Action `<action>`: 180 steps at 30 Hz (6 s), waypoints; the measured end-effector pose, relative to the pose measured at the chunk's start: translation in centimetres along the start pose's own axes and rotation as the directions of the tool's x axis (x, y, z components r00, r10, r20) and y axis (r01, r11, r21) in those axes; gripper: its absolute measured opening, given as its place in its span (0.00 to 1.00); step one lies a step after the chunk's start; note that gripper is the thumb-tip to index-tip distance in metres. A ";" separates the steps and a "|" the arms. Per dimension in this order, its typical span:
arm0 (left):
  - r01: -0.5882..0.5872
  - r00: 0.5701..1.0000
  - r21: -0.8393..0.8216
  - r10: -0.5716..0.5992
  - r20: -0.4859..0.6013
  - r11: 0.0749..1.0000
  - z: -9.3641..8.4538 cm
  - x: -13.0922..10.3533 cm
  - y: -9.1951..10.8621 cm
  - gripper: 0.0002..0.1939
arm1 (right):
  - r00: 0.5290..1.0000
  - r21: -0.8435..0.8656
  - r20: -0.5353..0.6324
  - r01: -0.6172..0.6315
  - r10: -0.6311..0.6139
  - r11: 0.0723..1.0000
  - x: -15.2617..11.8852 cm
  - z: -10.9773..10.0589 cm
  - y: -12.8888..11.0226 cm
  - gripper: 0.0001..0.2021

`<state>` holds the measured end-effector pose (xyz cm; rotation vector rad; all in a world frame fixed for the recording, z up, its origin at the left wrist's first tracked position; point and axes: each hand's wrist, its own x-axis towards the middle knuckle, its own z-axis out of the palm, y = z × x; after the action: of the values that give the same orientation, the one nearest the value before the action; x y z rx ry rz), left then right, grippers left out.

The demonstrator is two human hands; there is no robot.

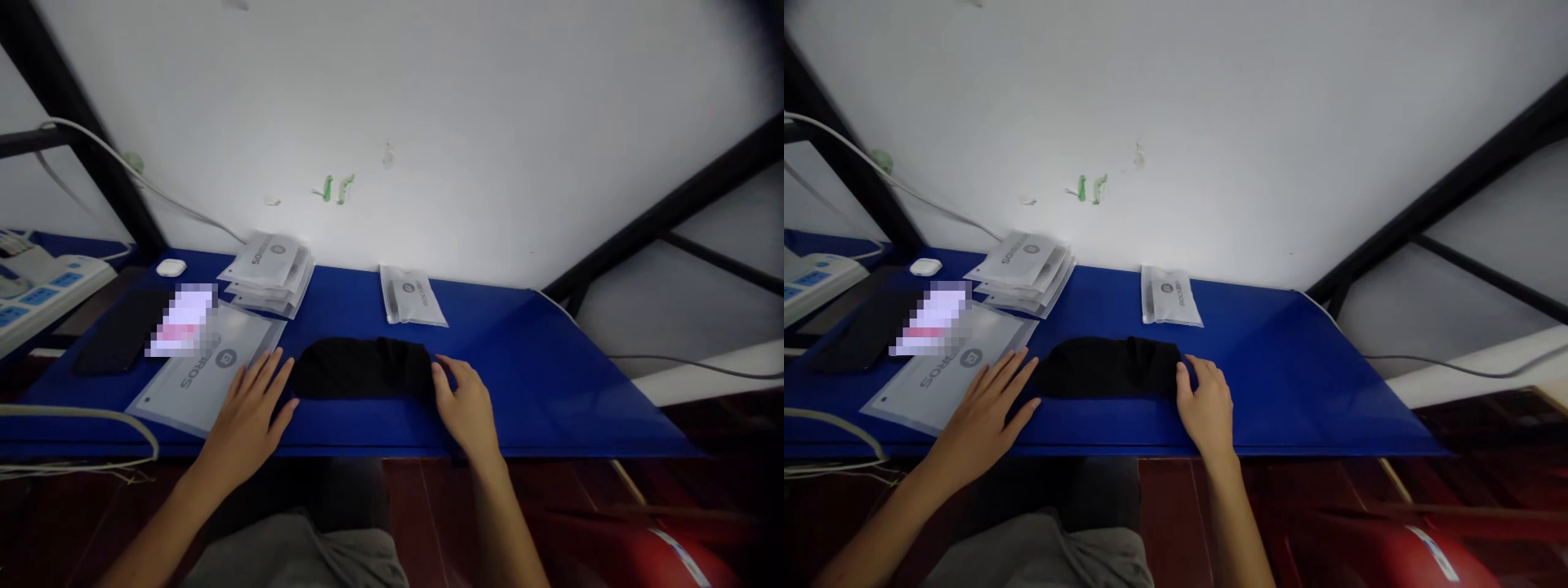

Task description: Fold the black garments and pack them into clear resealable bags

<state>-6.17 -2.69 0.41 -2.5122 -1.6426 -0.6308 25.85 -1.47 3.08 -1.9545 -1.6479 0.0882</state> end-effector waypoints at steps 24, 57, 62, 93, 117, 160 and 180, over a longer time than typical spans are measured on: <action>0.041 0.985 -0.088 -0.055 -0.166 0.995 -2.0 -0.3 -2.1 0.25 | 0.922 -0.088 -0.325 0.193 -0.212 0.977 -1.0 1.1 -10.1 0.07; 0.058 0.979 -0.169 -0.089 -0.186 0.984 -0.5 -1.2 -3.4 0.18 | 0.657 0.110 0.449 0.632 -0.606 0.767 -0.8 2.2 -9.4 0.32; 0.047 0.983 -0.181 -0.077 -0.166 0.982 -0.4 -1.2 -3.4 0.18 | 0.771 0.137 0.350 0.520 -0.533 0.843 0.1 0.6 -7.5 0.30; 0.071 0.982 -0.154 -0.097 -0.165 0.986 -0.6 -0.9 -2.9 0.16 | 0.852 -0.081 0.268 0.485 -0.450 0.870 1.1 4.0 -4.5 0.26; 0.340 0.935 0.157 -0.352 0.051 0.927 -3.2 -1.0 -0.9 0.14 | 0.854 -0.091 0.272 0.481 -0.443 0.872 1.2 4.1 -4.4 0.26; -0.227 0.875 0.090 0.243 -0.418 0.970 -1.6 10.2 5.1 0.11 | 0.715 -0.285 0.045 0.678 -0.697 0.677 0.2 3.1 -6.5 0.09; -0.279 0.954 0.215 0.296 -0.052 0.936 0.6 10.5 3.0 0.07 | 0.843 -0.188 0.228 0.529 -0.487 0.828 0.2 4.8 -7.5 0.13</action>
<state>0.34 5.26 4.26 -2.4687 -1.2077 -0.4987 17.38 1.12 2.62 -1.6313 -2.3431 -0.1695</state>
